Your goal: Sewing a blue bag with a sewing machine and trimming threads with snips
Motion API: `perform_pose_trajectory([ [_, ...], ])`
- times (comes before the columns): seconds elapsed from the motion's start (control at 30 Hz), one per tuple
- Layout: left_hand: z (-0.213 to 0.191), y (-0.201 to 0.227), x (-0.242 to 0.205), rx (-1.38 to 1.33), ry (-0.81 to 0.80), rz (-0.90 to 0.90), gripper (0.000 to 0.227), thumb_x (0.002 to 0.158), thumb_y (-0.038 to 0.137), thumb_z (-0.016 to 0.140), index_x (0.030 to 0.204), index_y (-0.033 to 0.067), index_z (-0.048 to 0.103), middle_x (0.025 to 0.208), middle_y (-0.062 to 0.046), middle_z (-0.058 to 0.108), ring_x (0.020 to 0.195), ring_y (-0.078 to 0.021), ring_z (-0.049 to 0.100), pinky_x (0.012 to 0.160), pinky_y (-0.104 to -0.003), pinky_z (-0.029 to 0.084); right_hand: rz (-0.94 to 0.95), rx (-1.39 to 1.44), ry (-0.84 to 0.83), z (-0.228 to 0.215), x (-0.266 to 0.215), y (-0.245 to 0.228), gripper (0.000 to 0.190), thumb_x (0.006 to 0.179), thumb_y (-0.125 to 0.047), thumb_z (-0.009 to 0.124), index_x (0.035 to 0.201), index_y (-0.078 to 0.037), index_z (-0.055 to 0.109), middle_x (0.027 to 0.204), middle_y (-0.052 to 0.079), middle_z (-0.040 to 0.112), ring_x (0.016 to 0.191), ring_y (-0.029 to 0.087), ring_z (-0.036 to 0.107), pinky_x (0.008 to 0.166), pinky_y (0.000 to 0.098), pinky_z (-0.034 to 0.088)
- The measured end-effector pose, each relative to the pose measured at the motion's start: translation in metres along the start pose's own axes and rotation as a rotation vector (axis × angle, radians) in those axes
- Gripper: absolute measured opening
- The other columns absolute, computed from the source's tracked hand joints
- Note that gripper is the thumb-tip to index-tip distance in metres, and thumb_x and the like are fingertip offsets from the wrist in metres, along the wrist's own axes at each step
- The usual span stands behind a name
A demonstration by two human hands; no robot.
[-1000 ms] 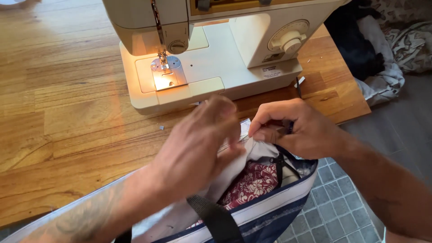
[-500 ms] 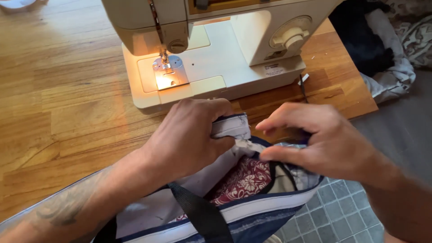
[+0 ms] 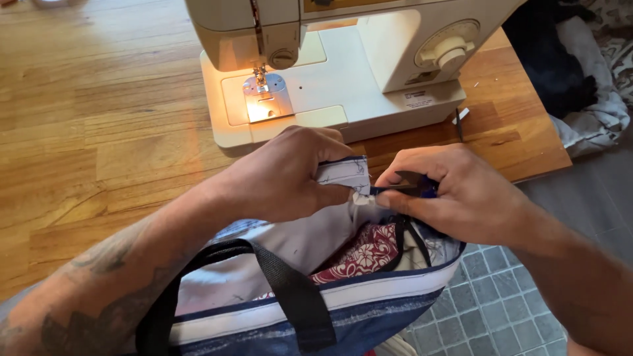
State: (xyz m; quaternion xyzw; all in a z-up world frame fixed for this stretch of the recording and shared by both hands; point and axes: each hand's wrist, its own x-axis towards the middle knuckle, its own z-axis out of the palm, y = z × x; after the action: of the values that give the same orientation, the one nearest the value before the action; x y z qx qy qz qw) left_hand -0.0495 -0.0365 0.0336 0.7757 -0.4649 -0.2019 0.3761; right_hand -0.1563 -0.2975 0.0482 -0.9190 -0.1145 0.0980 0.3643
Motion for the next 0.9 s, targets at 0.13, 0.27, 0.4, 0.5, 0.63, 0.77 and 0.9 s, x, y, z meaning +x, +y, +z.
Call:
perform_pose_trajectory([
  [0.13, 0.001, 0.005, 0.000, -0.003, 0.037, 0.015, 0.007, 0.089, 0.017, 0.077, 0.091, 0.0181, 0.083, 0.076, 0.004, 0.079, 0.065, -0.0167, 0.061, 0.060, -0.038, 0.048, -0.056, 0.086, -0.047, 0.002, 0.003, 0.002, 0.016, 0.101, -0.031, 0.086, 0.102, -0.015, 0.089, 0.087, -0.005, 0.086, 0.078, 0.008, 0.076, 0.066, 0.0269, 0.061],
  [0.27, 0.007, -0.006, 0.002, 0.045, 0.125, 0.046, 0.014, 0.085, 0.019, 0.093, 0.088, 0.0170, 0.080, 0.074, 0.005, 0.079, 0.067, -0.0142, 0.063, 0.060, -0.037, 0.047, -0.223, 0.006, 0.059, 0.015, -0.003, 0.001, 0.016, 0.097, -0.023, 0.090, 0.103, -0.009, 0.085, 0.097, 0.003, 0.087, 0.083, 0.011, 0.081, 0.067, 0.0226, 0.070],
  [0.4, 0.006, 0.004, 0.001, 0.038, 0.161, -0.052, 0.040, 0.080, 0.019, 0.101, 0.107, 0.0190, 0.071, 0.084, 0.001, 0.084, 0.070, -0.0192, 0.068, 0.060, -0.040, 0.048, -0.421, -0.111, 0.243, 0.018, -0.005, 0.002, 0.026, 0.096, -0.016, 0.095, 0.111, -0.004, 0.077, 0.100, 0.008, 0.083, 0.083, 0.015, 0.077, 0.072, 0.0286, 0.063],
  [0.5, 0.002, 0.015, -0.002, 0.024, 0.128, -0.167, 0.060, 0.084, 0.022, 0.105, 0.122, 0.0186, 0.059, 0.087, -0.004, 0.082, 0.070, -0.0262, 0.066, 0.061, -0.045, 0.048, -0.551, -0.095, 0.177, 0.013, -0.003, 0.000, 0.031, 0.093, 0.004, 0.081, 0.123, -0.003, 0.078, 0.111, 0.012, 0.084, 0.092, 0.021, 0.080, 0.078, 0.0326, 0.065],
  [0.63, 0.006, 0.015, -0.002, 0.061, 0.143, -0.142, 0.073, 0.088, 0.029, 0.110, 0.127, 0.0169, 0.049, 0.071, -0.007, 0.069, 0.061, -0.0319, 0.048, 0.057, -0.047, 0.037, -0.645, -0.136, 0.076, 0.006, 0.005, 0.002, 0.056, 0.086, 0.022, 0.067, 0.134, -0.001, 0.082, 0.116, 0.014, 0.081, 0.099, 0.028, 0.079, 0.082, 0.0382, 0.065],
  [0.77, 0.005, 0.010, -0.001, 0.022, 0.178, -0.106, 0.075, 0.087, 0.030, 0.113, 0.123, 0.0161, 0.049, 0.076, -0.006, 0.071, 0.064, -0.0287, 0.049, 0.059, -0.046, 0.041, -0.710, -0.241, 0.140, 0.009, 0.010, 0.003, 0.035, 0.096, 0.011, 0.083, 0.128, -0.003, 0.085, 0.109, 0.010, 0.082, 0.090, 0.022, 0.077, 0.079, 0.0409, 0.056],
  [0.9, -0.008, 0.019, -0.002, -0.049, 0.042, -0.304, 0.068, 0.079, 0.024, 0.110, 0.124, 0.0198, 0.058, 0.101, -0.004, 0.081, 0.082, -0.0240, 0.063, 0.069, -0.041, 0.049, -0.597, -0.097, 0.058, 0.008, 0.013, -0.008, 0.022, 0.097, 0.011, 0.078, 0.114, -0.002, 0.082, 0.107, 0.010, 0.078, 0.089, 0.021, 0.074, 0.077, 0.0341, 0.055],
])
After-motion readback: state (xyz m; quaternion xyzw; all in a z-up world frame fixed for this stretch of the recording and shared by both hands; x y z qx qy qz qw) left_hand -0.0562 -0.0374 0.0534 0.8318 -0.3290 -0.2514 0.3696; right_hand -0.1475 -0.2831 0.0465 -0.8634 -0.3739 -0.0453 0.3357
